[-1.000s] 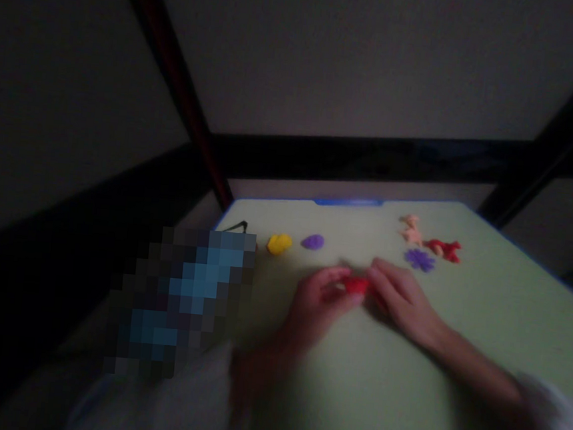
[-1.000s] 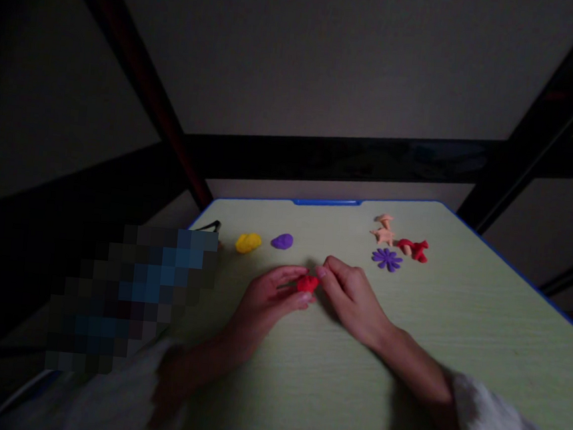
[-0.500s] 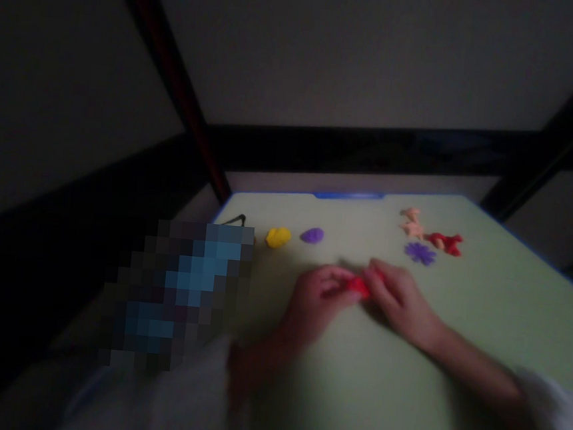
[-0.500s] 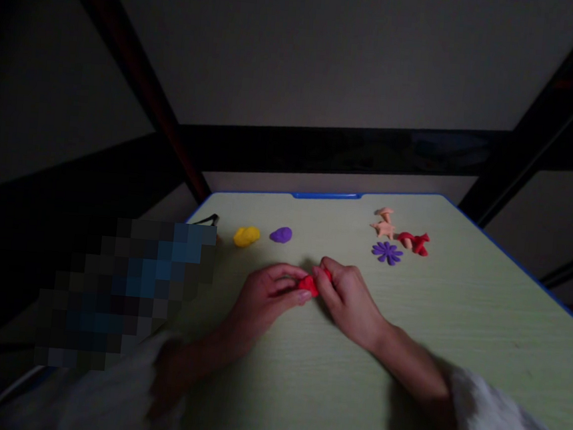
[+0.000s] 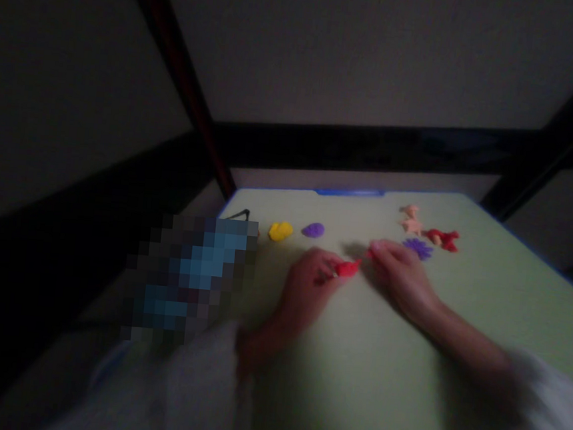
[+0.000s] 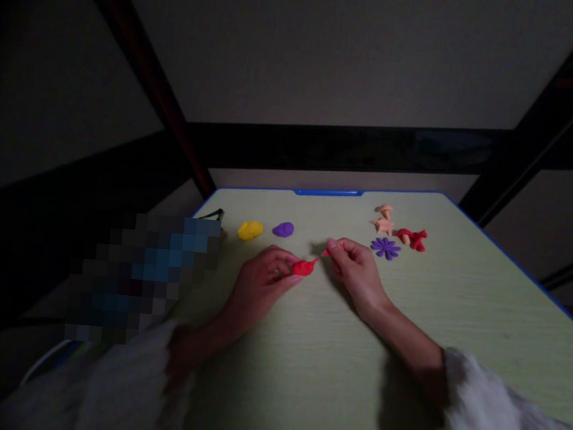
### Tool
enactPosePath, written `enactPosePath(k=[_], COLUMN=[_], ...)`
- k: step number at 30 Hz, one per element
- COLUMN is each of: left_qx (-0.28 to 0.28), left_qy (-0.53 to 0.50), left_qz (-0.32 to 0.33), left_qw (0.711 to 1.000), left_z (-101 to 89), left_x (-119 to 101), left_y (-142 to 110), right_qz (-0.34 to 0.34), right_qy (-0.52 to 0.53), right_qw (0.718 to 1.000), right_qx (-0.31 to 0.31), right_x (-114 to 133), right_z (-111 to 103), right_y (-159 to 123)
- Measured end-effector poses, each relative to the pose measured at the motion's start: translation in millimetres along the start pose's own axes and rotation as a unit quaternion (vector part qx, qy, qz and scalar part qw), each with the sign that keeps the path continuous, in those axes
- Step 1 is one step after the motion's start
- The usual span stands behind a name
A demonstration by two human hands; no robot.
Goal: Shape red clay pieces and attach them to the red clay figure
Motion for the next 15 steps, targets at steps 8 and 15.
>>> enactPosePath(k=[8,15], left_qx=[-0.030,0.020], left_qy=[0.207,0.251], left_qz=[0.077,0.005], left_qw=[0.975,0.968], left_z=[-36.2,-51.9], left_x=[-1,27], left_y=[6,9], right_qz=[0.017,0.012], right_qy=[0.115,0.073], right_qw=[0.993,0.995], right_qx=[-0.004,0.064], right_x=[-3,-3], right_z=[-15,2], right_y=[11,0])
Point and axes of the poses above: each hand's wrist, its own y-axis towards the middle knuckle, its own z-axis out of the palm, x = y × z, the point moved 5 cm from there along y, towards the middle knuckle, and after that the axes turned 7 degrees about y, right-handed, at the moved point
